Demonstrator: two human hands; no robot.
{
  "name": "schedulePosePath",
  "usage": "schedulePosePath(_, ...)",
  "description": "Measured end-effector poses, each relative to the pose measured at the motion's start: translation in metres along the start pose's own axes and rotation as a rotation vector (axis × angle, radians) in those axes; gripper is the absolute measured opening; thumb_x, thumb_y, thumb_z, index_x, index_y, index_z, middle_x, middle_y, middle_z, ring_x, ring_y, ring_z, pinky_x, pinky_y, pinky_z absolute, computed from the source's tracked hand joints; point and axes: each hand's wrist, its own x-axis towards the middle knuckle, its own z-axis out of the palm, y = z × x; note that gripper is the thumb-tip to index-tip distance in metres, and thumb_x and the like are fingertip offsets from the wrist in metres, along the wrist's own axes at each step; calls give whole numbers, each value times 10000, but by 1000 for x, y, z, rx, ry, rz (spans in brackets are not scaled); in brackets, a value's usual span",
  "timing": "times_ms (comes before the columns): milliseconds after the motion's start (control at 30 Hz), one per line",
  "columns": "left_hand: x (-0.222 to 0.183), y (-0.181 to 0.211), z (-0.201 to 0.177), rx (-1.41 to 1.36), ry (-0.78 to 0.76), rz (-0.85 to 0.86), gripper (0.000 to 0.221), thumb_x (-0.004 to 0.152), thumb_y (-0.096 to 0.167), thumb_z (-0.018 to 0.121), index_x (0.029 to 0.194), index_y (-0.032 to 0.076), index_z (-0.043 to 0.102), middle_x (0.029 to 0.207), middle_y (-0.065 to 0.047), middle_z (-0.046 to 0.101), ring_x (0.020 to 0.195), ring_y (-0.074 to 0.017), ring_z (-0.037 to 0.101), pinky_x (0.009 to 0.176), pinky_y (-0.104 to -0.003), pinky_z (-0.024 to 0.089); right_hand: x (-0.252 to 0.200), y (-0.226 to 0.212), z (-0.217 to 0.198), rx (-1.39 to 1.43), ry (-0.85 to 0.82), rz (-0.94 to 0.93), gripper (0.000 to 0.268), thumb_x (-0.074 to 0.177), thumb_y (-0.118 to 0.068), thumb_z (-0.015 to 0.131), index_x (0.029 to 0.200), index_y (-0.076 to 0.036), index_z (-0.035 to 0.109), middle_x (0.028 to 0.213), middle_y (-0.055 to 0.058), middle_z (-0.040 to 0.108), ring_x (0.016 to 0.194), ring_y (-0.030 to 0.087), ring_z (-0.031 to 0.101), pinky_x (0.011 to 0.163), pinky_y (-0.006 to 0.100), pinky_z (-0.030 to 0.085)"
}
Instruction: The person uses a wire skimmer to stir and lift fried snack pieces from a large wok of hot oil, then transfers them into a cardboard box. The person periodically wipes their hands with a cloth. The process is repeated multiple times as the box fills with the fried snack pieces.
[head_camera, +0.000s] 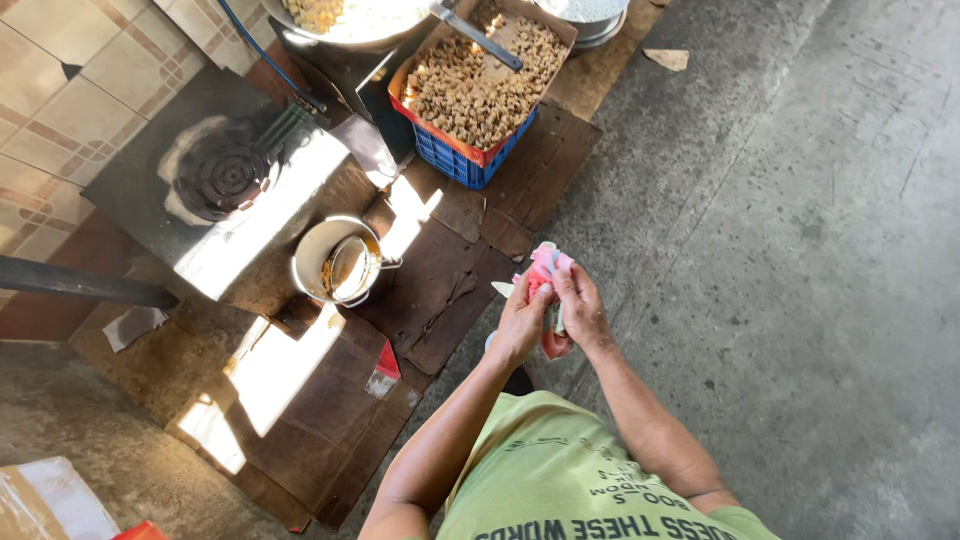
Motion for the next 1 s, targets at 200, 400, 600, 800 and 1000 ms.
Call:
schedulePosePath(200,66,20,17,41,-22,-178,414,1088,372,449,1362,95,589,948,-17,604,755,-97,528,660,-266,473,74,-11,-34,-50,117,15,393,1131,-370,475,1340,-46,554,1171,54,590,1017,115,545,898,294,498)
schedulePosePath(400,109,29,27,-3,67,11,374,1131,348,448,1307,59,607,966,-10,591,800,-85,544,675,-261,493,118,-24,-42,29,-28,-15,385,1118,-348,469,1345,-53,565,1224,49,613,1067,119,567,938,286,488)
schedulePosePath(600,153,20,37,-126,426,153,446,984,228,549,1420,161,488,1215,-14,593,908,-72,601,737,-254,520,176,-27,-40,14,-248,-369,445,1096,-246,568,1449,8,469,1396,82,469,1312,163,498,1105,331,443)
schedulePosePath(800,200,-2,74,-179,602,194,321,1144,309,511,1300,37,579,1027,-71,612,856,-155,558,731,-300,485,228,-12,-46,94,-359,-2,278,1110,-216,493,1296,-39,600,1162,25,675,1050,101,629,921,259,538)
schedulePosePath(1000,220,-5,106,183,889,349,291,1124,307,588,1242,50,656,1012,-61,719,875,-178,645,773,-384,552,279,10,-57,-4,-458,-58,298,1192,-236,522,1044,-6,639,962,79,648,881,133,576,792,292,529)
